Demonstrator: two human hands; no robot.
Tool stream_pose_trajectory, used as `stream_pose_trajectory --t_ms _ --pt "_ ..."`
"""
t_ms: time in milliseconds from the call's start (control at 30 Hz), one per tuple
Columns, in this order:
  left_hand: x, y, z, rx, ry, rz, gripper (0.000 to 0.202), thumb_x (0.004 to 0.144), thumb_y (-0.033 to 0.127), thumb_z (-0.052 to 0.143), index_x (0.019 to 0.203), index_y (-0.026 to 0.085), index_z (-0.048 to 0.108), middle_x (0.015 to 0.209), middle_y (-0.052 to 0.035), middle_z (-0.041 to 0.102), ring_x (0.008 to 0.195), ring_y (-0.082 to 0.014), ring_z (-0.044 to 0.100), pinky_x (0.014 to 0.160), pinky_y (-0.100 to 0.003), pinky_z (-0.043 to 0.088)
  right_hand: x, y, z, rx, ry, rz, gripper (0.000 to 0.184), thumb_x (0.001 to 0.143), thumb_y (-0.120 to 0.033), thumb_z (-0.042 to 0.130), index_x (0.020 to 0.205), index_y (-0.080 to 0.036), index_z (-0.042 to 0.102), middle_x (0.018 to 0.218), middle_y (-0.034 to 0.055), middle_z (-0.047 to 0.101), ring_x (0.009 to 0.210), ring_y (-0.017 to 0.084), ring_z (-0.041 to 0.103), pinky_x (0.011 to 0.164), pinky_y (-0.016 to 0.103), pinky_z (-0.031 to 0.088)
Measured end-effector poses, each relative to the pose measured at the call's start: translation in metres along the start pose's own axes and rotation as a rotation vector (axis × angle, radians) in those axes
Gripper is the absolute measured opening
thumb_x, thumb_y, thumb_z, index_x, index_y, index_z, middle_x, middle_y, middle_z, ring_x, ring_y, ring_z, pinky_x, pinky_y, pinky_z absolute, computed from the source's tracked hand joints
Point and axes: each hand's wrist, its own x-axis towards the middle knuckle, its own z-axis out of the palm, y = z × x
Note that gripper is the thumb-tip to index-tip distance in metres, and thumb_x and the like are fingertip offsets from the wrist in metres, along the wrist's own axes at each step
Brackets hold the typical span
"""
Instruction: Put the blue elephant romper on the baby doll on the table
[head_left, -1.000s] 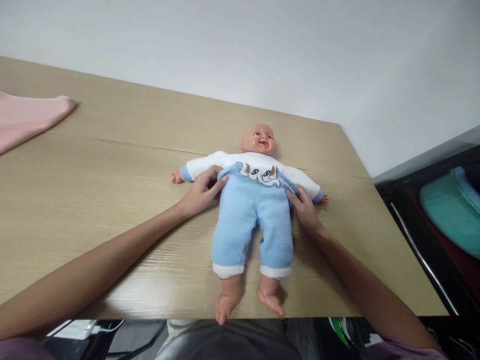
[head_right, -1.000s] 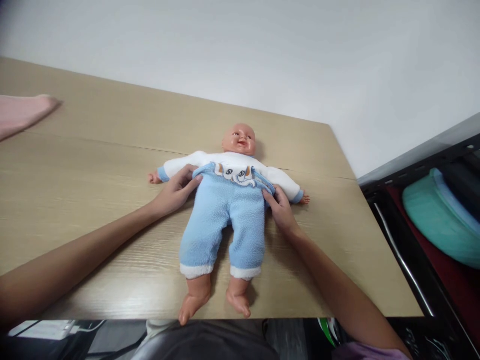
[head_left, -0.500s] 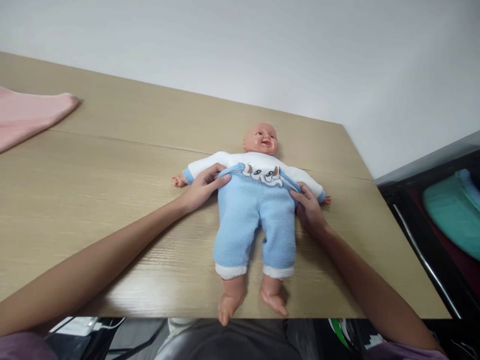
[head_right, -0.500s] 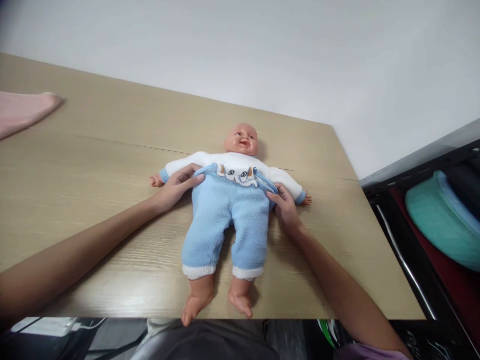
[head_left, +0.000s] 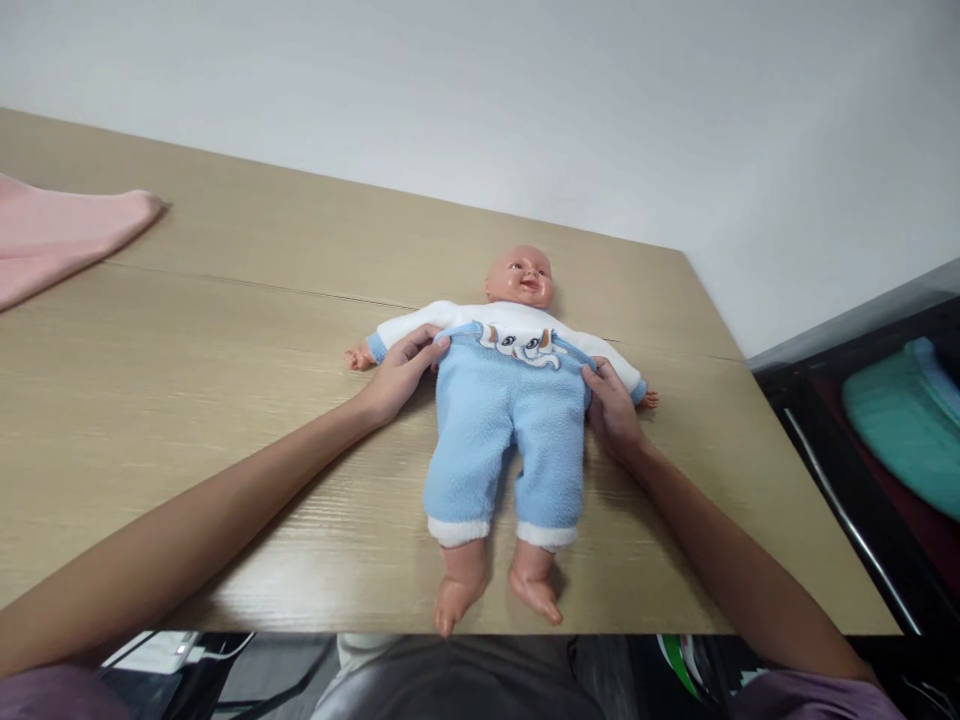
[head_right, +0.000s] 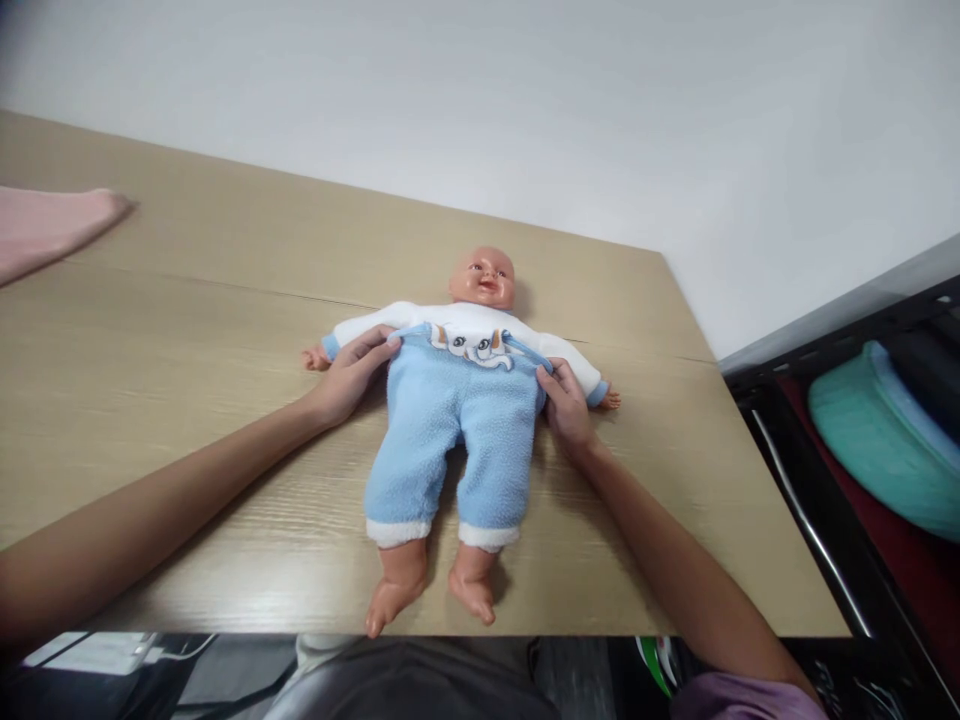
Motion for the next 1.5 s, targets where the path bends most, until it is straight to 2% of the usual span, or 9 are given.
stream_pose_trajectory --t_ms 200,467,733,867,1033,1133,1267,1367,1500 --pt "0.0 -0.002 0.002 0.03 0.078 0.045 0.058 0.091 0.078 0.082 0.093 0.022 0.066 0.081 0.0014 0.056 0.077 -0.0174 0.049 0.074 -0.03 0.04 -0.006 0.003 -0.002 -0.193 0.015 -0.106 0.036 0.096 -0.06 0.077 0.097 -0.027 0.062 0.091 -0.002 0.057 0.088 0.02 0.054 0.086 0.032 0.049" --pt "0.002 -0.009 0.0 0.02 0.091 0.093 0.051 0.095 0.071 0.081 0.093 0.023 0.066 0.077 0.0015 0.057 0.075 -0.0175 0.052 0.075 -0.031 0.042 -0.011 -0.01 0.013 -0.282 0.072 -0.187 0.033 0.102 -0.054 0.066 0.088 -0.026 0.056 0.088 0.0006 0.052 0.086 0.023 0.048 0.086 0.038 0.048" --pt "-0.001 -0.011 0.004 -0.012 0.087 0.122 0.044 0.101 0.065 0.078 0.101 0.024 0.061 0.075 0.0039 0.053 0.07 -0.0161 0.049 0.071 -0.031 0.042 0.04 -0.035 0.028 -0.336 0.109 -0.156 0.027 0.098 -0.047 0.07 0.089 -0.027 0.055 0.089 0.0001 0.054 0.093 0.023 0.055 0.09 0.035 0.052" --pt "-0.003 -0.009 0.006 -0.016 0.109 0.13 0.048 0.098 0.07 0.078 0.102 0.025 0.06 0.081 0.0029 0.052 0.071 -0.0163 0.049 0.068 -0.031 0.043 0.062 -0.052 0.055 -0.416 0.104 -0.363 0.026 0.094 -0.044 0.079 0.103 -0.029 0.06 0.11 0.0039 0.062 0.119 0.026 0.057 0.109 0.04 0.052" --pt "-0.008 -0.004 0.008 0.054 0.115 0.168 0.045 0.101 0.067 0.076 0.105 0.024 0.063 0.088 0.0012 0.055 0.075 -0.0165 0.049 0.07 -0.031 0.042 0.088 -0.077 0.114 -0.584 -0.291 -0.575 0.014 0.099 -0.038 0.078 0.105 -0.025 0.073 0.116 0.0077 0.07 0.125 0.031 0.062 0.12 0.05 0.048" --pt "-0.011 -0.001 0.01 0.11 0.124 0.205 0.045 0.103 0.067 0.074 0.105 0.024 0.062 0.088 0.0013 0.054 0.077 -0.0166 0.049 0.072 -0.031 0.041 0.117 -0.085 0.151 -0.705 -0.644 -0.514 0.014 0.091 -0.026 0.083 0.103 -0.024 0.077 0.114 0.0066 0.077 0.121 0.03 0.067 0.112 0.046 0.053" --pt "-0.015 0.001 0.013 0.2 0.156 0.305 0.04 0.107 0.062 0.071 0.107 0.023 0.063 0.095 -0.0012 0.06 0.082 -0.0173 0.052 0.081 -0.032 0.046 0.148 -0.082 0.192 -0.859 -1.089 -0.295 0.045 0.066 0.002 0.087 0.104 -0.023 0.083 0.107 -0.0023 0.083 0.1 0.021 0.072 0.093 0.033 0.055" --pt "-0.015 0.001 0.014 0.247 0.173 0.329 0.039 0.109 0.061 0.069 0.108 0.023 0.063 0.098 -0.0028 0.063 0.084 -0.0184 0.054 0.082 -0.034 0.047 0.153 -0.069 0.211 -0.877 -1.144 -0.236 0.037 0.063 0.012 0.082 0.086 -0.017 0.08 0.084 -0.0079 0.079 0.082 0.012 0.066 0.082 0.025 0.048" --pt "-0.016 0.004 0.013 0.28 0.17 0.343 0.036 0.11 0.058 0.067 0.105 0.023 0.063 0.095 -0.0028 0.062 0.082 -0.0187 0.053 0.08 -0.034 0.046 0.149 -0.048 0.213 -0.807 -1.016 -0.256 0.029 0.072 0.012 0.081 0.08 -0.015 0.076 0.077 -0.0107 0.071 0.077 0.006 0.059 0.081 0.022 0.043"
